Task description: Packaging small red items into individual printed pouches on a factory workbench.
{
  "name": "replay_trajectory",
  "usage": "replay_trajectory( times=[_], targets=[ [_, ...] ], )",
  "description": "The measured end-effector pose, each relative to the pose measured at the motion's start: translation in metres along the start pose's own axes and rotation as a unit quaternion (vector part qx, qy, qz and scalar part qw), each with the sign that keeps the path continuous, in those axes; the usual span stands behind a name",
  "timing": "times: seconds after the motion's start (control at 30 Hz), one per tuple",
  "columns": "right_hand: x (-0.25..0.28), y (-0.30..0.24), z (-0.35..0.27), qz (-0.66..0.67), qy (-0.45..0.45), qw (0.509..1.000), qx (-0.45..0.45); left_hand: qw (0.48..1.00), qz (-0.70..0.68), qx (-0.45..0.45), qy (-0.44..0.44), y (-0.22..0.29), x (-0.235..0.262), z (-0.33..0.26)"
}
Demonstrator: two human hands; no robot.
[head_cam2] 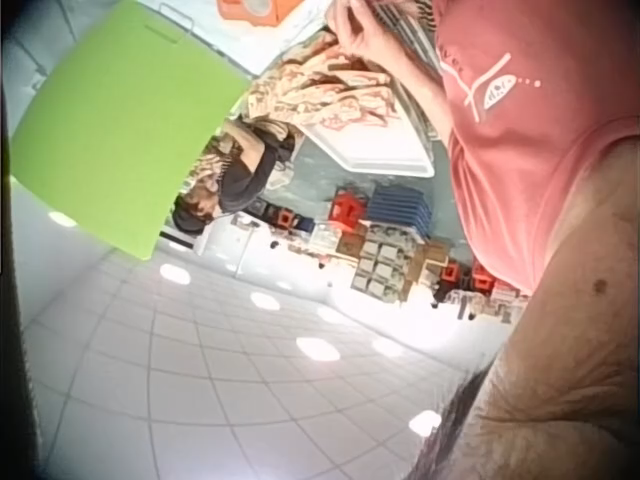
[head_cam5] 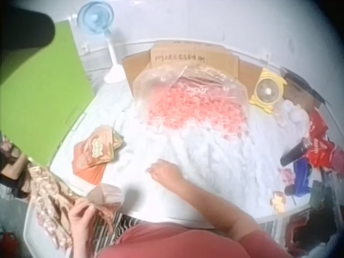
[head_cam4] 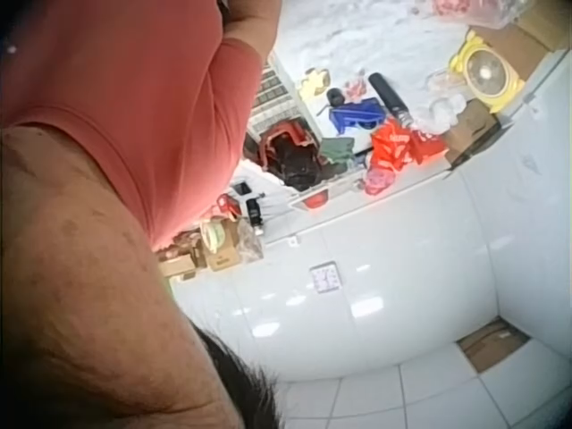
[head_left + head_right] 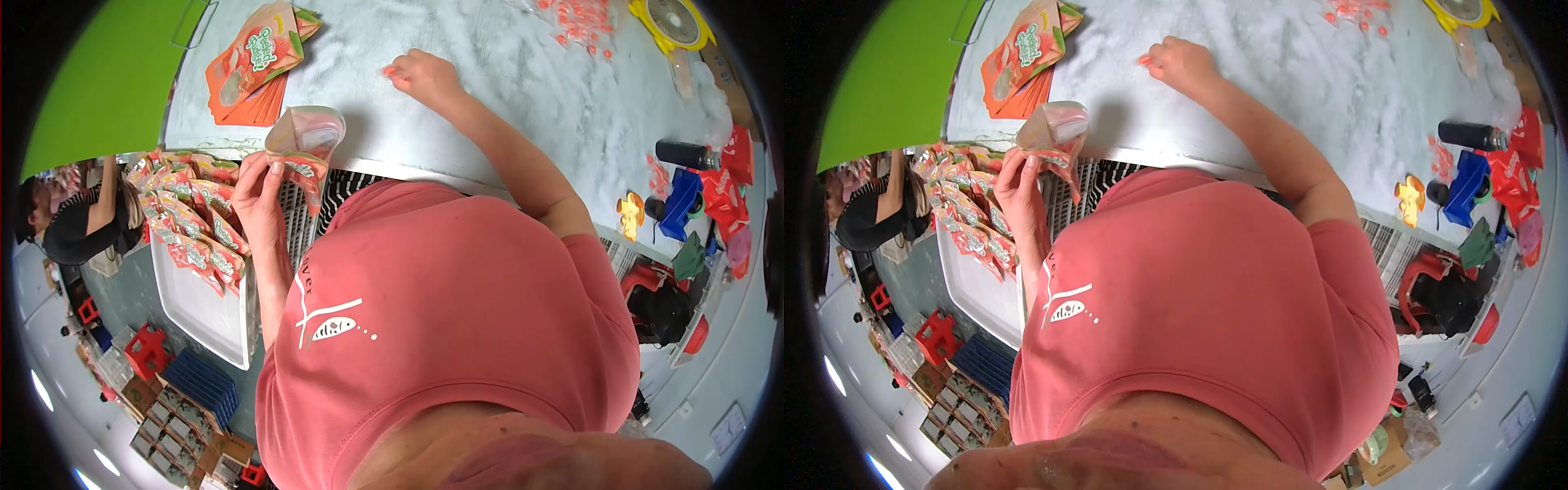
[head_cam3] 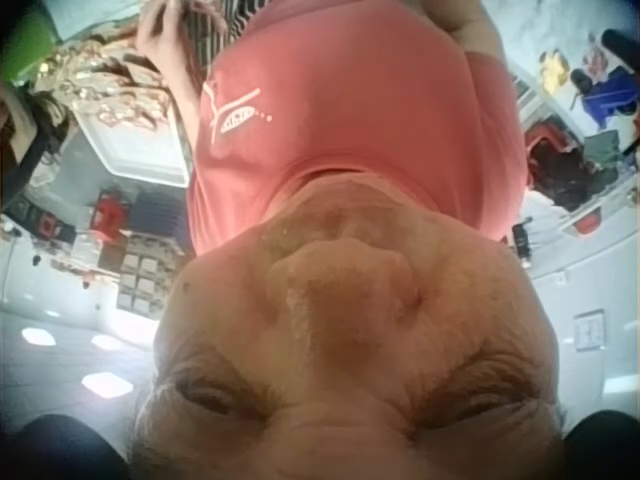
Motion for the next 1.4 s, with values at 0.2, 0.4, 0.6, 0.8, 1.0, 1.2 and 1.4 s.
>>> replay_trajectory(
  times=[0.2,0.4,0.6,0.8,1.0,1.2,1.4],
  targets=[
    [0.051,0.012,0.016,0.537,0.037,0.769,-0.346,0.995,0.087,-0.027,-0.026,0.004,-0.026,0.022],
    [0.139,-0.050,0.057,0.711,-0.004,0.556,-0.431,0.985,0.123,-0.078,-0.087,-0.006,-0.064,0.043],
    [0.108,-0.038,0.050,0.754,0.116,0.550,-0.340,0.978,0.119,-0.123,-0.121,-0.010,-0.103,0.054],
    [0.122,-0.035,0.032,0.659,0.101,0.698,-0.261,0.970,0.158,-0.145,-0.117,-0.013,-0.115,0.053],
    [0.117,-0.025,0.025,0.559,0.109,0.807,-0.156,0.969,0.142,-0.147,-0.138,-0.011,-0.128,0.055],
    [0.132,-0.034,0.023,0.539,0.099,0.829,-0.108,0.975,0.138,-0.130,-0.119,-0.010,-0.124,0.054],
    [0.122,-0.032,0.020,0.549,0.059,0.830,-0.083,0.973,0.144,-0.136,-0.116,-0.005,-0.125,0.050]
  ],
)
Point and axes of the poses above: each hand's wrist, its own z-axis towards the middle knuckle, its own x-axis out of the back of the hand, y = z × x, the point moved 5 cm from there along z, towards the middle knuckle, and after that the axes turned 5 degrees about y, right-handed, at the moved point
